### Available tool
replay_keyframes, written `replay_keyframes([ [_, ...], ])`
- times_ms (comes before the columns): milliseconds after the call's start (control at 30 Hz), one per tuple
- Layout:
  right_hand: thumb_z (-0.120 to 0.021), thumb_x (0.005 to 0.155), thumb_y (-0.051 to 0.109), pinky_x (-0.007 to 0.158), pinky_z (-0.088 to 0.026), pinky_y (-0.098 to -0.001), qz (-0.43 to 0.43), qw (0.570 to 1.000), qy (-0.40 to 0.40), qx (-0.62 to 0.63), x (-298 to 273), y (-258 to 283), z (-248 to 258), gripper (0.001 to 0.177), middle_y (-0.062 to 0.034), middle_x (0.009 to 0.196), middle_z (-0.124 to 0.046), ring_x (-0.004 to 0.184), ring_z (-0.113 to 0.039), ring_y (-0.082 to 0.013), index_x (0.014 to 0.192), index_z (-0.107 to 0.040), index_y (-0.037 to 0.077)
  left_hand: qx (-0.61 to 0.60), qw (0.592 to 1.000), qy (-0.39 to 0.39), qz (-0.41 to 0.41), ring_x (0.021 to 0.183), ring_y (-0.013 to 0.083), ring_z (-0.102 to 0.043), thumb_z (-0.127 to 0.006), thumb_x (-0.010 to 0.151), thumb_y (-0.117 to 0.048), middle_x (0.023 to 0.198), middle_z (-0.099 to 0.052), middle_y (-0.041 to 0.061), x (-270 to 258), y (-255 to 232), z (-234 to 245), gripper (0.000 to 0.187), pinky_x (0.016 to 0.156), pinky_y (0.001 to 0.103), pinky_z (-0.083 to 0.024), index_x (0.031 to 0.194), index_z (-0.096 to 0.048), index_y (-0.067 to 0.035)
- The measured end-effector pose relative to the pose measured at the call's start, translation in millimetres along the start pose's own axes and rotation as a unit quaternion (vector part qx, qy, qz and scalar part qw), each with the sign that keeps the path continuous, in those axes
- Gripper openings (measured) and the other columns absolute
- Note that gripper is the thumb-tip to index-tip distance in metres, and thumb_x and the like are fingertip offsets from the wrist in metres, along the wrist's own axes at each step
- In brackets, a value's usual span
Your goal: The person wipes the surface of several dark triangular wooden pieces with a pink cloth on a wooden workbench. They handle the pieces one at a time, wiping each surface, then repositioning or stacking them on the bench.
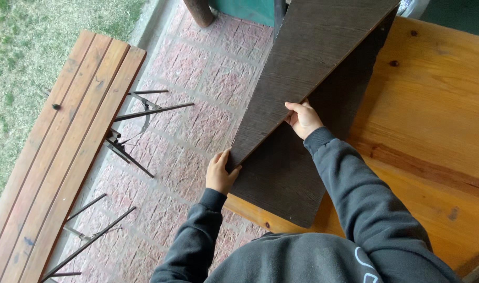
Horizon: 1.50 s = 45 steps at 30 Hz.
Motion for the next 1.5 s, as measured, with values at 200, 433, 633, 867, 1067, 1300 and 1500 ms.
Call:
replay_keyframes([
  [200, -0.076, 0.089, 0.011, 0.078, -0.062, -0.0315, -0.003, 0.999, -0.024, -0.032, -2, 1, -1, 0.044, -0.0031, 0.112, -0.071, 0.094, -0.073, -0.0207, 0.124, -0.051, 0.02, -0.035, 0.999, 0.017, 0.024, 0.126, 0.0434, -0.057, -0.08, 0.08, -0.025, 0.148, -0.049, 0.017, 1, -11, -3, 0.064, 0.104, 0.054, -0.051, 0.137, -0.057, -0.005],
  [433, -0.075, 0.092, 0.037, 0.06, -0.064, -0.0402, -0.024, 0.943, -0.047, -0.327, -25, 32, -17, 0.064, -0.029, 0.094, -0.069, 0.077, -0.076, -0.0351, 0.125, -0.05, -0.012, -0.01, 0.996, 0.065, 0.062, 0.128, 0.0397, -0.058, -0.077, 0.082, -0.031, 0.144, -0.056, 0.016, 10, 6, -8, 0.074, 0.107, 0.052, -0.049, 0.147, -0.049, -0.01],
  [633, -0.07, 0.092, 0.049, 0.051, -0.063, -0.032, -0.054, 0.876, -0.054, -0.477, -52, 66, -33, 0.068, -0.0256, 0.08, -0.073, 0.064, -0.076, -0.0271, 0.116, -0.059, -0.014, 0.013, 0.999, 0.045, 0.019, 0.128, 0.038, -0.058, -0.078, 0.08, -0.029, 0.142, -0.057, 0.015, 10, 4, -13, 0.073, 0.108, 0.051, -0.048, 0.144, -0.05, -0.01],
  [867, -0.065, 0.097, 0.033, 0.049, -0.062, -0.0298, 0.03, 0.853, -0.038, -0.519, -75, 58, -29, 0.039, -0.0252, 0.077, -0.071, 0.062, -0.074, -0.0262, 0.098, -0.064, -0.006, 0.007, 0.998, 0.059, -0.004, 0.131, 0.0409, -0.054, -0.08, 0.076, -0.029, 0.145, -0.051, 0.016, 10, 6, -17, 0.08, 0.11, 0.053, -0.047, 0.146, -0.045, -0.011],
  [1067, -0.067, 0.1, 0.03, 0.066, -0.064, -0.0361, 0.068, 0.923, -0.019, -0.379, -81, 28, 10, 0.033, -0.0281, 0.092, -0.071, 0.08, -0.075, -0.0305, 0.103, -0.062, -0.003, 0.013, 0.999, 0.036, -0.037, 0.14, 0.0423, -0.04, -0.068, 0.093, -0.032, 0.155, -0.038, 0.017, 4, -68, 21, 0.069, 0.111, 0.059, -0.038, 0.151, -0.038, -0.013],
  [1300, -0.056, 0.102, 0.043, 0.07, -0.061, -0.0238, 0.034, 0.984, -0.034, -0.172, -124, 27, 51, 0.03, -0.0068, 0.092, -0.07, 0.079, -0.072, -0.0143, 0.107, -0.059, 0.013, -0.243, 0.953, 0.056, -0.172, 0.136, 0.0412, -0.051, -0.06, 0.097, -0.016, 0.151, -0.047, 0.017, 0, -158, 18, 0.042, 0.108, 0.054, -0.045, 0.138, -0.058, -0.01],
  [1500, -0.046, 0.105, 0.047, 0.069, -0.057, -0.0255, 0.05, 0.995, -0.05, -0.071, -172, 57, 103, 0.034, -0.0065, 0.091, -0.071, 0.078, -0.072, -0.0181, 0.101, -0.06, 0.016, -0.314, 0.911, 0.142, -0.228, 0.134, 0.0416, -0.053, -0.053, 0.102, -0.026, 0.145, -0.053, 0.019, -12, -235, 0, 0.04, 0.1, 0.051, -0.052, 0.137, -0.061, -0.007],
])
Point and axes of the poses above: each hand's wrist, its own x-axis towards the middle knuckle, its own z-axis out of the back of the hand, y = z × x, the point moved 1 cm from there along x, towards the middle knuckle
